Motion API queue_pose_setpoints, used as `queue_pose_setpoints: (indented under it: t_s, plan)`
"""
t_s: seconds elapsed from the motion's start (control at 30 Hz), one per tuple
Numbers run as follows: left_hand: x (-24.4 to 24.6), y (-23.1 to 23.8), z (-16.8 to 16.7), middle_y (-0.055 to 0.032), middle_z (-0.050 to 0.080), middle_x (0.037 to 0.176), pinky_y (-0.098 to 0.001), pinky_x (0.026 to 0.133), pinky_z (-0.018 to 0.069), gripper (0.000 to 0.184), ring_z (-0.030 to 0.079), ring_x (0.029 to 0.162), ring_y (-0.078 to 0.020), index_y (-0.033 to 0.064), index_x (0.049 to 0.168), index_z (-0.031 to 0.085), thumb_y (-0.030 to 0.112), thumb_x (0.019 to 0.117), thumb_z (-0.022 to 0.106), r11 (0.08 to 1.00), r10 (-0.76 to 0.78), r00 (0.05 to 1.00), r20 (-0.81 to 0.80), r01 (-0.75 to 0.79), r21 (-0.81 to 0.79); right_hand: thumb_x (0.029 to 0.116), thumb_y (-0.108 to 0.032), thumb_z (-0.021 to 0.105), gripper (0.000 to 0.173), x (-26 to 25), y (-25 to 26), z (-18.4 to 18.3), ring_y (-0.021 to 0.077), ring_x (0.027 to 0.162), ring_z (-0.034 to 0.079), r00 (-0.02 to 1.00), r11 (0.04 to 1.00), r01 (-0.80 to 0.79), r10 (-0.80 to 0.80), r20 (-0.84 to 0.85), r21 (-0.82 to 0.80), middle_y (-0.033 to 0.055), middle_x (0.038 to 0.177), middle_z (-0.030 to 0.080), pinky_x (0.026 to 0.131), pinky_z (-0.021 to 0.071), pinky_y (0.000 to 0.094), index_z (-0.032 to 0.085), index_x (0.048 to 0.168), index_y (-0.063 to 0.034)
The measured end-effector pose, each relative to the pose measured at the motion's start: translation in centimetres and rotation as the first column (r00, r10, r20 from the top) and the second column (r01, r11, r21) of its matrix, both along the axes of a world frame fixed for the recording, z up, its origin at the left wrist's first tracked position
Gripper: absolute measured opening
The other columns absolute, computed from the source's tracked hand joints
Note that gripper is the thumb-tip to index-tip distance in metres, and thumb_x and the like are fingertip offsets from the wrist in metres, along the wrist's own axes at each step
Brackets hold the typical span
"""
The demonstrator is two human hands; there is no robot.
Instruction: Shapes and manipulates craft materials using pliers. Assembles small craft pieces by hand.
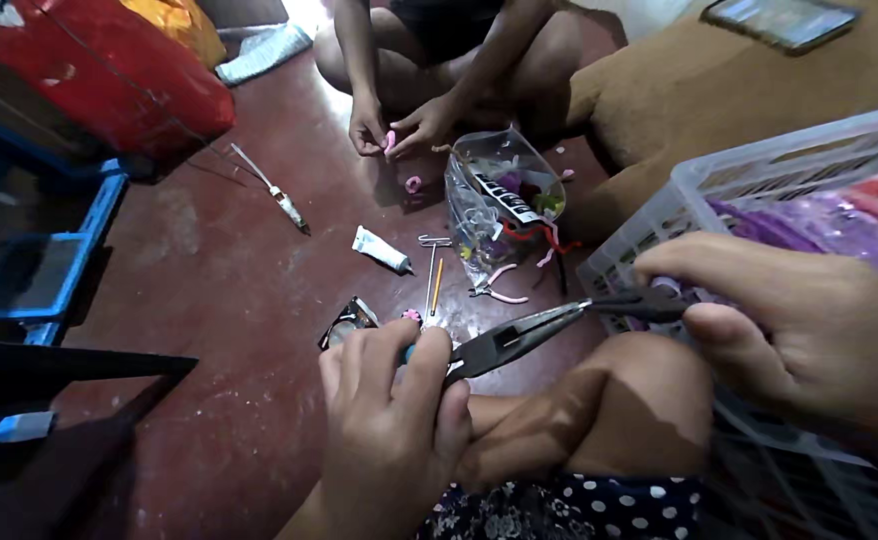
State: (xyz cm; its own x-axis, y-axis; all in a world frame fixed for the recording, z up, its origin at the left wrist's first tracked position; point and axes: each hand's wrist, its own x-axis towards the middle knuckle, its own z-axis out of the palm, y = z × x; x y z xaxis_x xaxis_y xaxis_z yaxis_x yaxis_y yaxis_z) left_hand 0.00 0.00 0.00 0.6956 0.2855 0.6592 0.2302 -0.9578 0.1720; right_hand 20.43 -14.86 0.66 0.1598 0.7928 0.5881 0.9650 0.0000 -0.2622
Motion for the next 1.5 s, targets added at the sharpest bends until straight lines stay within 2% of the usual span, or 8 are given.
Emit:
queue_pose_setpoints:
  t_s: [0.3, 0.5, 0.8, 1.03, 1.1, 1.17, 1.23, 1.5]
  plan:
    - [1.0, 0.6, -3.0, -0.0202, 0.066, 0.085, -0.0387, 0.071, 0.0448, 0.039, 0.064, 0.080, -0.0296, -0.0038, 0.094, 0.066, 0.022, 0.1042, 0.039, 0.999, -0.029, 1.000, -0.001, 0.029, -0.040, 0.1006, -0.028, 0.039, 0.045, 0.5, -0.1, 0.5, 0.0171, 0.059, 0.058, 0.994, 0.967, -0.019, -0.009, -0.108, -0.255, 0.0080, 0.065, 0.058, 0.051, 0.0423, 0.0304, 0.068, 0.082, 0.0016]
    - [1.4, 0.8, -4.7, -0.0215, 0.066, 0.085, -0.0361, 0.071, 0.0501, 0.037, 0.065, 0.079, -0.0309, -0.0067, 0.095, 0.067, 0.019, 0.1027, 0.041, 0.994, -0.069, 0.998, -0.009, 0.068, -0.085, 0.1031, -0.022, 0.044, 0.040, 1.3, 0.1, 1.4, 0.0088, 0.057, 0.049, 0.978, 0.873, -0.083, -0.020, -0.206, -0.480, 0.0027, 0.061, 0.049, 0.052, 0.0346, 0.0257, 0.062, 0.075, 0.0006]
    - [1.9, 0.8, -8.5, -0.0262, 0.069, 0.089, -0.0437, 0.070, 0.0532, 0.031, 0.069, 0.079, -0.0384, -0.0123, 0.098, 0.069, 0.009, 0.0960, 0.047, 0.978, -0.116, 0.992, -0.054, 0.105, -0.179, 0.1109, -0.023, 0.042, 0.043, 2.0, 1.7, 1.7, 0.0128, 0.064, 0.048, 0.879, 0.537, -0.210, -0.264, -0.398, -0.817, 0.0079, 0.067, 0.052, 0.062, 0.0371, 0.0304, 0.066, 0.090, 0.0068]
    - [1.9, 1.1, -9.7, -0.0271, 0.070, 0.089, -0.0456, 0.067, 0.0528, 0.028, 0.070, 0.078, -0.0403, -0.0123, 0.095, 0.070, 0.008, 0.0931, 0.050, 0.985, -0.101, 0.992, -0.079, 0.088, -0.147, 0.1130, -0.029, 0.033, 0.050, 1.2, 2.9, 1.3, 0.0204, 0.076, 0.051, 0.829, 0.357, -0.253, -0.398, -0.391, -0.899, 0.0154, 0.082, 0.055, 0.073, 0.0408, 0.0359, 0.063, 0.105, 0.0104]
    - [1.9, 1.1, -9.8, -0.0269, 0.070, 0.090, -0.0458, 0.067, 0.0529, 0.029, 0.070, 0.079, -0.0407, -0.0118, 0.095, 0.070, 0.009, 0.0932, 0.050, 0.985, -0.097, 0.992, -0.083, 0.084, -0.148, 0.1120, -0.027, 0.039, 0.049, 1.2, 2.3, 0.4, 0.0327, 0.082, 0.060, 0.891, 0.467, -0.166, -0.307, -0.335, -0.868, 0.0240, 0.086, 0.063, 0.076, 0.0452, 0.0463, 0.066, 0.106, 0.0127]
    - [1.8, 0.9, -9.9, -0.0257, 0.070, 0.090, -0.0430, 0.068, 0.0529, 0.032, 0.069, 0.079, -0.0382, -0.0103, 0.094, 0.070, 0.012, 0.0951, 0.048, 0.984, -0.087, 0.995, -0.054, 0.077, -0.162, 0.1069, -0.028, 0.048, 0.046, 1.4, 1.1, -1.7, 0.0402, 0.075, 0.067, 0.970, 0.712, -0.032, -0.147, -0.193, -0.702, 0.0236, 0.078, 0.065, 0.064, 0.0498, 0.0517, 0.068, 0.092, 0.0102]
    - [1.7, 0.6, -9.8, -0.0251, 0.069, 0.090, -0.0394, 0.071, 0.0534, 0.036, 0.068, 0.080, -0.0348, -0.0103, 0.096, 0.070, 0.014, 0.0983, 0.044, 0.972, -0.084, 0.996, -0.021, 0.077, -0.223, 0.1039, -0.029, 0.050, 0.046, 1.2, 0.8, -2.7, 0.0435, 0.074, 0.068, 0.989, 0.828, 0.022, -0.101, -0.112, -0.560, 0.0241, 0.077, 0.064, 0.062, 0.0507, 0.0533, 0.068, 0.089, 0.0107]
    - [1.4, -0.3, -9.1, -0.0261, 0.069, 0.093, -0.0406, 0.068, 0.0528, 0.035, 0.068, 0.080, -0.0358, -0.0104, 0.100, 0.071, 0.013, 0.0974, 0.045, 0.956, 0.018, 0.999, -0.035, -0.028, -0.293, 0.0978, -0.030, 0.052, 0.048, 1.6, 1.9, -4.5, 0.0500, 0.072, 0.068, 0.989, 0.944, 0.102, -0.063, 0.132, -0.315, 0.0290, 0.078, 0.066, 0.060, 0.0518, 0.0559, 0.068, 0.087, 0.0135]
